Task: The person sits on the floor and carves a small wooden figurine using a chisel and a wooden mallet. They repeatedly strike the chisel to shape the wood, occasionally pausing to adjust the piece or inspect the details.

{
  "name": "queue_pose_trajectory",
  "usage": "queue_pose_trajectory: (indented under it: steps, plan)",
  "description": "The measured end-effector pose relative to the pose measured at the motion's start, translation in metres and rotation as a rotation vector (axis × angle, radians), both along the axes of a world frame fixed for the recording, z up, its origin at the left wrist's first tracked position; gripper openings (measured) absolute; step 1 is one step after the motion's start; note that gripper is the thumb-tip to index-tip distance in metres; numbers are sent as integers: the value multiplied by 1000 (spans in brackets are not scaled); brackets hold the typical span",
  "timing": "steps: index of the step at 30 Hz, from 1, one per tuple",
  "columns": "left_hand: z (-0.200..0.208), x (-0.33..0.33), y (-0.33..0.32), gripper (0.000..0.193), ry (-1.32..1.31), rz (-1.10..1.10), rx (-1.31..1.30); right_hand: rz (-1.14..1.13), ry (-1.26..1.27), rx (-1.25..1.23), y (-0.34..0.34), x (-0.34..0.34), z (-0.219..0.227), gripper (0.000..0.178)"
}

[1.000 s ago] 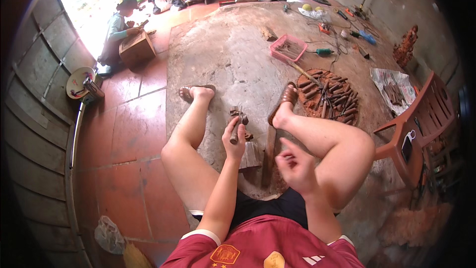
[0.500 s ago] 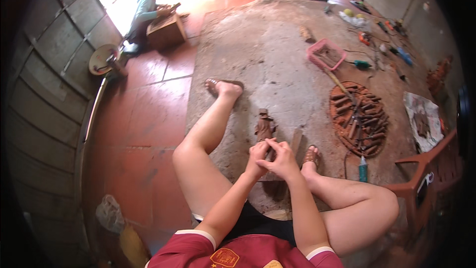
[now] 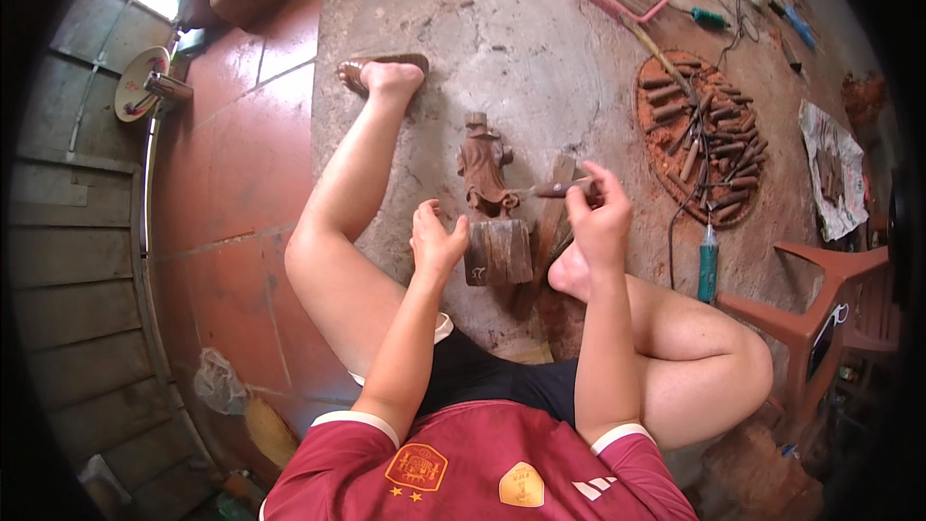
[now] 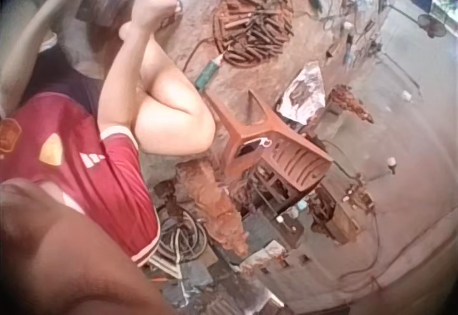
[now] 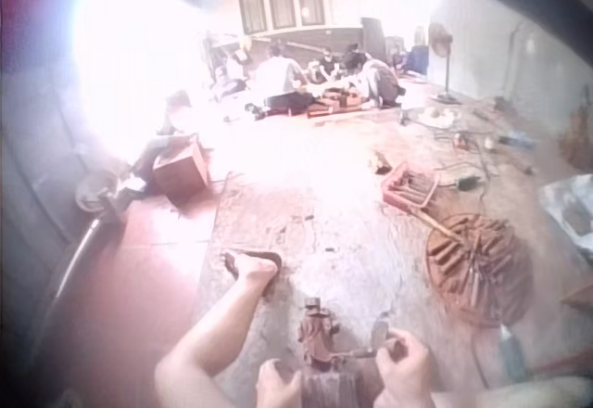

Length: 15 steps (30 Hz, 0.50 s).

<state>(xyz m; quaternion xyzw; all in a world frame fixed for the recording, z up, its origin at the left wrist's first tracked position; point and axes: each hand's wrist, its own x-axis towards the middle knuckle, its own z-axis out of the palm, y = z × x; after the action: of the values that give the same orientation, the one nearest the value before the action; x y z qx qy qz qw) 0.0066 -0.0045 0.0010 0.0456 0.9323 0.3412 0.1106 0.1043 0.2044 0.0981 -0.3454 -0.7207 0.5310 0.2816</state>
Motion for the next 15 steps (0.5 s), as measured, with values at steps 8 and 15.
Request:
queue_pose_trajectory:
  steps: [8,15]
  plan:
    - [-18,-15,11,80,-410,-93,-56,6,51,-213,18,12,-19,30]
    - [-38,-41,16,56,-828,-176,541,37,-73,23,8,7,-41,25]
